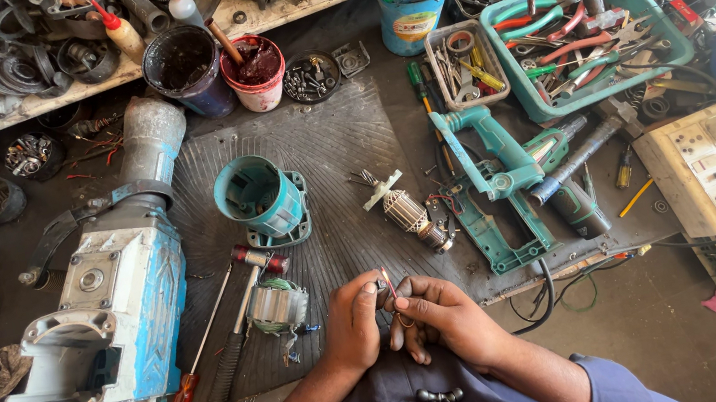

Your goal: The person strips insulation from red and black wires using pliers, twists the exposed strands, and connects them to a small motor component. They repeatedly strip, twist, and attach wires while working at a cluttered workbench.

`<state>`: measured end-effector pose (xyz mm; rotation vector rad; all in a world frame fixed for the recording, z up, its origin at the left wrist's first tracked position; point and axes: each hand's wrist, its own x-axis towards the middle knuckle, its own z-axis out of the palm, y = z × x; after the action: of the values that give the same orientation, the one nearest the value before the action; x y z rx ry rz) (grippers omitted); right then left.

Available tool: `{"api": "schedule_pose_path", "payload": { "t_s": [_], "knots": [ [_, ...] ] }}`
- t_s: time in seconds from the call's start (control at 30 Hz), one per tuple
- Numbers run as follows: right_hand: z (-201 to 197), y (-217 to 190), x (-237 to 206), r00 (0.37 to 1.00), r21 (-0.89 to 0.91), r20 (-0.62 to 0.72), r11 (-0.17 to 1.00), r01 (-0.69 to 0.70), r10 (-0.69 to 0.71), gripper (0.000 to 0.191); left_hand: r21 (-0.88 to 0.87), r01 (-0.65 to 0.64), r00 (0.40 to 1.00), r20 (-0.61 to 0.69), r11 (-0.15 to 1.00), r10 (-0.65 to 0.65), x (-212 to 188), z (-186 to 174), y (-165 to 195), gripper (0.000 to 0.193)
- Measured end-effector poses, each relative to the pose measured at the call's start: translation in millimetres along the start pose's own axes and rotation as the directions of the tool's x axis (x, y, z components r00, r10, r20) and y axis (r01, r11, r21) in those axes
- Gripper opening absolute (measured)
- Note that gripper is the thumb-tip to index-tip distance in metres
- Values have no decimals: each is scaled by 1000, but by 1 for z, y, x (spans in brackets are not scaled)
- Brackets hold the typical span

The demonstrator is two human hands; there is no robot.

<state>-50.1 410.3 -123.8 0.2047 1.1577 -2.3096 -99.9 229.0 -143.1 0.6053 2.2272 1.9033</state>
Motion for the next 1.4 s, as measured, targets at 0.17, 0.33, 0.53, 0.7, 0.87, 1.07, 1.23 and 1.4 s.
{"api": "schedule_pose_path", "payload": {
  "t_s": [0.17,0.33,0.53,0.7,0.87,1.07,1.23,1.4],
  "knots": [
    [0,1,1,1000,-2,-17,1000,-14,14,25,-21,-11,999,31,1000,12,2,-2,8,47],
    [-1,2,2,1000,-1,-5,1000,0,0,24,-14,-16,999,36,1000,16,3,-3,14,44],
    [-2,2,1,1000,-1,-3,1000,-3,3,25,-23,-20,999,38,1000,21,3,-2,14,45],
    [-1,2,1,1000,-2,8,1000,3,-3,25,-34,-1,999,37,999,2,3,-1,12,46],
    [0,1,-1,1000,-19,5,1000,3,-3,23,-25,6,1000,11,1000,-6,1,0,11,45],
    [1,3,-1,1000,-12,2,1000,-7,7,22,-17,6,1000,-5,1000,-6,0,0,11,46],
    [1,4,-1,1000,-23,10,1000,-3,3,23,-16,5,1000,-17,1000,-5,-2,-1,10,43],
    [1,5,-3,1000,-28,13,1000,-1,2,23,-5,14,1000,-20,1000,-14,-2,0,9,44]
  ]
}}
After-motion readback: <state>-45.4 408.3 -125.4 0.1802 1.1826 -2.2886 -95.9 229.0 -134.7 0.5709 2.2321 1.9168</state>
